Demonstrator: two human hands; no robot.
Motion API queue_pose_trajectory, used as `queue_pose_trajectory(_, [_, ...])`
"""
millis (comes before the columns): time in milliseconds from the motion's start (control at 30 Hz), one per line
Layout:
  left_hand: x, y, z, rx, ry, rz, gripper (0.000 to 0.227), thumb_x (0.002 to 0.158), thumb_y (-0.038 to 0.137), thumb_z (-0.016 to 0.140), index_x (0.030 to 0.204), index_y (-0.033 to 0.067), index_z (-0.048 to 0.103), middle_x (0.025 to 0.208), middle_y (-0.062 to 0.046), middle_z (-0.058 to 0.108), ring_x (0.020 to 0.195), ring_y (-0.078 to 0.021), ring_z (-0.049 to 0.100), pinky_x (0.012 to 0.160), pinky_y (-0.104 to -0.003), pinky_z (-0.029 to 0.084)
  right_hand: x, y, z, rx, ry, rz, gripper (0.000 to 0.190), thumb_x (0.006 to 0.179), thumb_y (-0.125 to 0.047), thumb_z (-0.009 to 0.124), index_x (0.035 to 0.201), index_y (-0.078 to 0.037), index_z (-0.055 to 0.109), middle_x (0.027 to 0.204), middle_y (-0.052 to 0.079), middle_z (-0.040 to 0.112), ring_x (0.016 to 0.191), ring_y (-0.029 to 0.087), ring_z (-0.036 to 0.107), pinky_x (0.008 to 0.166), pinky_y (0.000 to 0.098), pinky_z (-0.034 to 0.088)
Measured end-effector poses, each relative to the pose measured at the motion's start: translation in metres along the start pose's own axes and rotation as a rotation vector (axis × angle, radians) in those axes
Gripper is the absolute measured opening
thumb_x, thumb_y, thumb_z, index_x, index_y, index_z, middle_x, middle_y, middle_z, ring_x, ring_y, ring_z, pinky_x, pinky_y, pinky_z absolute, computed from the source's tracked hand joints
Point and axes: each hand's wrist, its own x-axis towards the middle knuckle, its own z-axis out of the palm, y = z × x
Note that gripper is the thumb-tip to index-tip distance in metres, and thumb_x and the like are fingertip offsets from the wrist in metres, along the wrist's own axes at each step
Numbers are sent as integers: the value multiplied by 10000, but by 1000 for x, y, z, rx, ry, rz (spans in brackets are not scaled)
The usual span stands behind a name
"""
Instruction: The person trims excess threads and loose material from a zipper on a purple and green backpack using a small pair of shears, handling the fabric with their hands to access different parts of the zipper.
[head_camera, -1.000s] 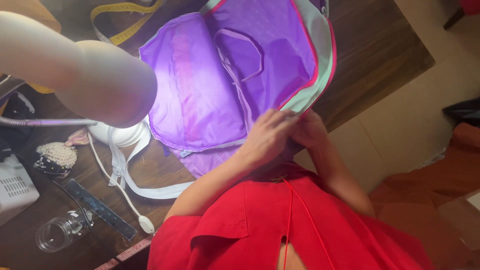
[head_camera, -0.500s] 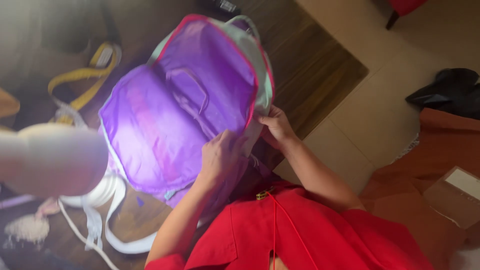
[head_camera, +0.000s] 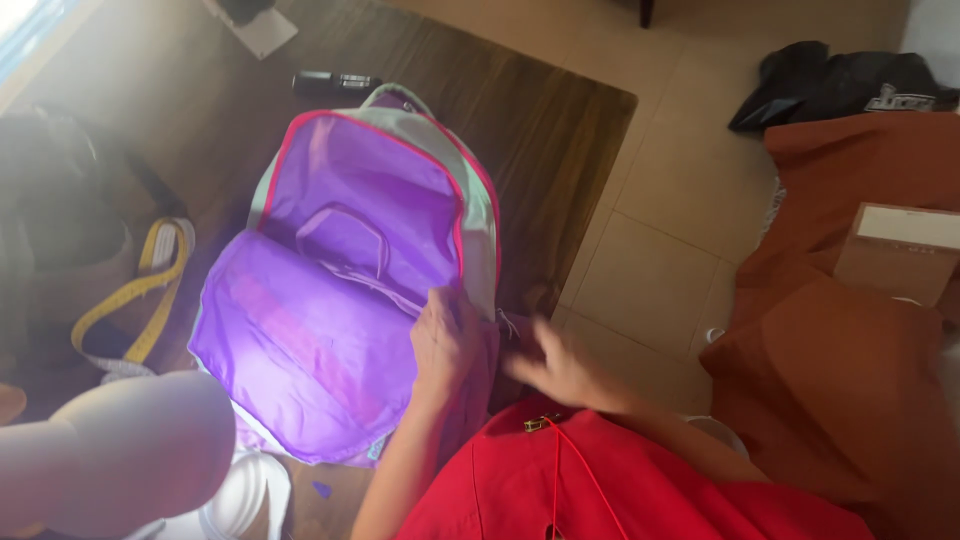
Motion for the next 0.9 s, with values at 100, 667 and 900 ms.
queue_pose_trajectory(100, [2, -7, -1, -16, -65, -41, 198, 996, 321, 604, 952, 143, 530, 677, -165, 646, 666, -437, 695, 595, -562, 530, 59, -60, -101, 116, -1176, 543, 742, 793, -834, 683, 996, -123, 737, 848, 127, 781, 888, 361, 764, 804, 483, 598])
queue_pose_trajectory(667, [23, 6, -52, -339, -324, -260, 241, 794, 298, 710, 973, 138, 698, 811, -162, 741, 849, -418, 723, 722, -499, 539, 20, -45, -120, 472, -1150, 640, 441, 934, -619, 661, 937, -226, 860, 1114, 38, 734, 993, 228, 712, 902, 400, 581])
queue_pose_trajectory(900, [27, 0, -50, -302, -353, -134, 246, 884, 282, 682, 1036, 91, 712, 908, -201, 755, 921, -459, 711, 781, -544, 544, 23, -48, -145, 790, -313, 751, 454, 726, 64, 850, 1164, 24, 739, 1301, 87, 620, 909, 304, 785, 640, 388, 731])
